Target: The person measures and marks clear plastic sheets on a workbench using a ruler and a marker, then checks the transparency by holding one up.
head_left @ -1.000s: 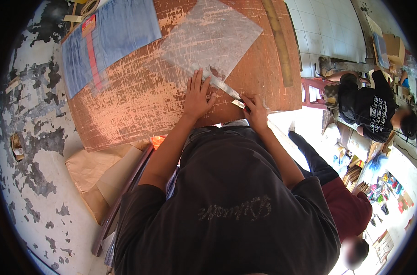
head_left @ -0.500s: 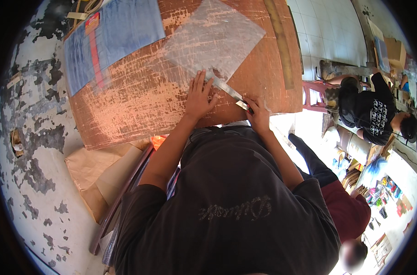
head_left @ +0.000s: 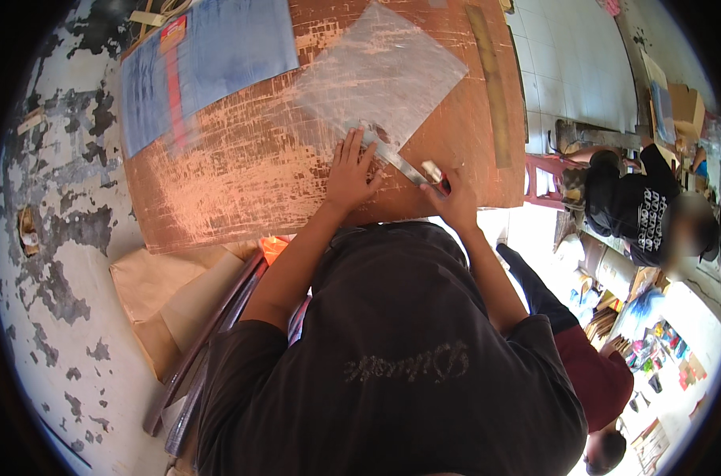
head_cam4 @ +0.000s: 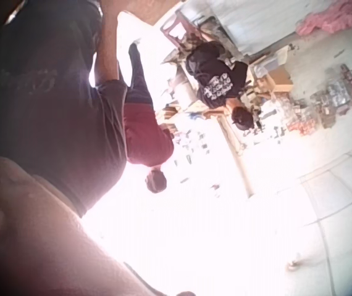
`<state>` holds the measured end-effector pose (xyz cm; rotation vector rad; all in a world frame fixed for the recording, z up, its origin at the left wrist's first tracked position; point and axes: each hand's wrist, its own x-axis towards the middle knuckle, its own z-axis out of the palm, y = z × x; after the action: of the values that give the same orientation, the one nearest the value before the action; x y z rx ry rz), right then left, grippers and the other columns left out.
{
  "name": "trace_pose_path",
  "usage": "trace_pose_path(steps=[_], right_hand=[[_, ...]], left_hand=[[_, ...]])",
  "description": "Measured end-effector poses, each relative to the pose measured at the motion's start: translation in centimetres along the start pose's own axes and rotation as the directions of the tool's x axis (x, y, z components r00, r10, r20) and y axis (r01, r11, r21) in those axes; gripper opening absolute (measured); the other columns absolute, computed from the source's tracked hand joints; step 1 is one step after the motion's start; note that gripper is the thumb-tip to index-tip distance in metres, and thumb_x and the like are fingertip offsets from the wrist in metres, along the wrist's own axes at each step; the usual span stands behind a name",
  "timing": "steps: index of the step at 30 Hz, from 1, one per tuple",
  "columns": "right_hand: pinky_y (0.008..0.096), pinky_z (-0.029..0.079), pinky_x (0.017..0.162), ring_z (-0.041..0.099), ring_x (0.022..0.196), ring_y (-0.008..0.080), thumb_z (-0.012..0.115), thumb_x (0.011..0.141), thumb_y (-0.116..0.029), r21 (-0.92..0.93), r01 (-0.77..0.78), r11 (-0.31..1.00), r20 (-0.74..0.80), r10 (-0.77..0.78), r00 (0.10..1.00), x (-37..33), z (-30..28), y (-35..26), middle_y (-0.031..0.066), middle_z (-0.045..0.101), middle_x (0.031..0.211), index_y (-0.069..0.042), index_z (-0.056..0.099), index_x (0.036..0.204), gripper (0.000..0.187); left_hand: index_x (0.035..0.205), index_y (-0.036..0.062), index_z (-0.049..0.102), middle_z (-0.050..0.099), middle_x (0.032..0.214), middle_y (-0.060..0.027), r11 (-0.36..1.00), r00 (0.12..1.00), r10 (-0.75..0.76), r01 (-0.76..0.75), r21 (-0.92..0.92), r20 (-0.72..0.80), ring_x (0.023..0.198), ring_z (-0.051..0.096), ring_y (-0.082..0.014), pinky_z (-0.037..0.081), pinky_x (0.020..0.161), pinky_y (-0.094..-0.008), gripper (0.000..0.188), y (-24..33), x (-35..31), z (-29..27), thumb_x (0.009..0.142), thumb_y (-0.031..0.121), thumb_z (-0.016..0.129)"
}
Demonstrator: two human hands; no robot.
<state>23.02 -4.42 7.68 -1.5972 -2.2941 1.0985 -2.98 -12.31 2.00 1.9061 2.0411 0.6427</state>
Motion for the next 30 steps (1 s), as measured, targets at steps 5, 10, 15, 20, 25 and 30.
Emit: trace_pose_path(steps=[5,10,15,20,25,30], right_hand=[[0.0488,0.050,0.087,0.066,0.100,0.0375,0.066,0.100,-0.026,-0.017,0.318,0.948,0.081,-0.316,0.945,6.8,-2.0,-3.6,0.0162,0.067,0.104,-0.005,0.068,0.118,0.028],[0.0430,0.044,0.093,0.061,0.103,0.0275,0.067,0.094,-0.017,-0.401,0.708,0.581,0.182,-0.707,0.684,14.8,0.1,-8.2,0.0086,0.066,0.102,-0.013,0.070,0.110,0.017],[0.0421,0.041,0.099,0.057,0.110,0.0248,0.069,0.088,-0.014,-0.493,0.812,0.313,0.353,-0.781,0.515,19.4,2.3,-11.2,0.0053,0.062,0.105,-0.016,0.068,0.111,0.023],[0.0418,0.039,0.103,0.055,0.114,0.0241,0.069,0.088,-0.013,-0.496,0.847,0.189,0.492,-0.743,0.454,20.3,2.4,-12.8,0.0057,0.061,0.110,-0.017,0.067,0.115,0.027],[0.0414,0.040,0.103,0.055,0.114,0.0238,0.068,0.089,-0.013,-0.489,0.853,0.186,0.507,-0.735,0.451,20.5,2.7,-12.6,0.0050,0.061,0.109,-0.018,0.067,0.116,0.027],[0.0409,0.040,0.101,0.055,0.113,0.0235,0.067,0.089,-0.013,-0.482,0.858,0.178,0.496,-0.752,0.435,20.7,2.8,-12.4,0.0048,0.061,0.108,-0.018,0.067,0.116,0.027]], left_hand=[[0.146,0.0049,0.058,0.030,0.168,-0.0247,1.000,0.999,-0.002,0.000,0.030,0.043,0.158,0.020,-0.0461,0.019,0.128,-0.0601,0.067,0.5,0.6,-0.6,0.088,0.038,0.068],[0.143,0.0045,0.058,0.032,0.165,-0.0277,0.997,0.988,-0.062,0.054,0.055,0.143,0.158,0.019,-0.0485,0.018,0.128,-0.0613,0.070,1.6,1.5,-1.8,0.083,0.038,0.071],[0.137,0.0036,0.059,0.034,0.161,-0.0311,0.992,0.968,-0.127,0.117,0.056,0.216,0.155,0.023,-0.0530,0.021,0.127,-0.0623,0.068,2.6,2.6,-2.7,0.079,0.035,0.075],[0.136,0.0041,0.059,0.035,0.160,-0.0318,0.988,0.958,-0.143,0.124,0.091,0.247,0.154,0.023,-0.0543,0.021,0.127,-0.0621,0.069,2.6,2.7,-2.7,0.078,0.037,0.078],[0.137,0.0039,0.057,0.034,0.160,-0.0325,0.990,0.957,-0.134,0.118,0.075,0.256,0.155,0.022,-0.0546,0.022,0.127,-0.0620,0.071,2.5,2.7,-2.7,0.076,0.032,0.078],[0.138,0.0031,0.056,0.034,0.160,-0.0336,0.991,0.962,-0.123,0.104,0.088,0.244,0.154,0.023,-0.0554,0.022,0.126,-0.0620,0.072,2.4,2.6,-2.4,0.075,0.032,0.078]])
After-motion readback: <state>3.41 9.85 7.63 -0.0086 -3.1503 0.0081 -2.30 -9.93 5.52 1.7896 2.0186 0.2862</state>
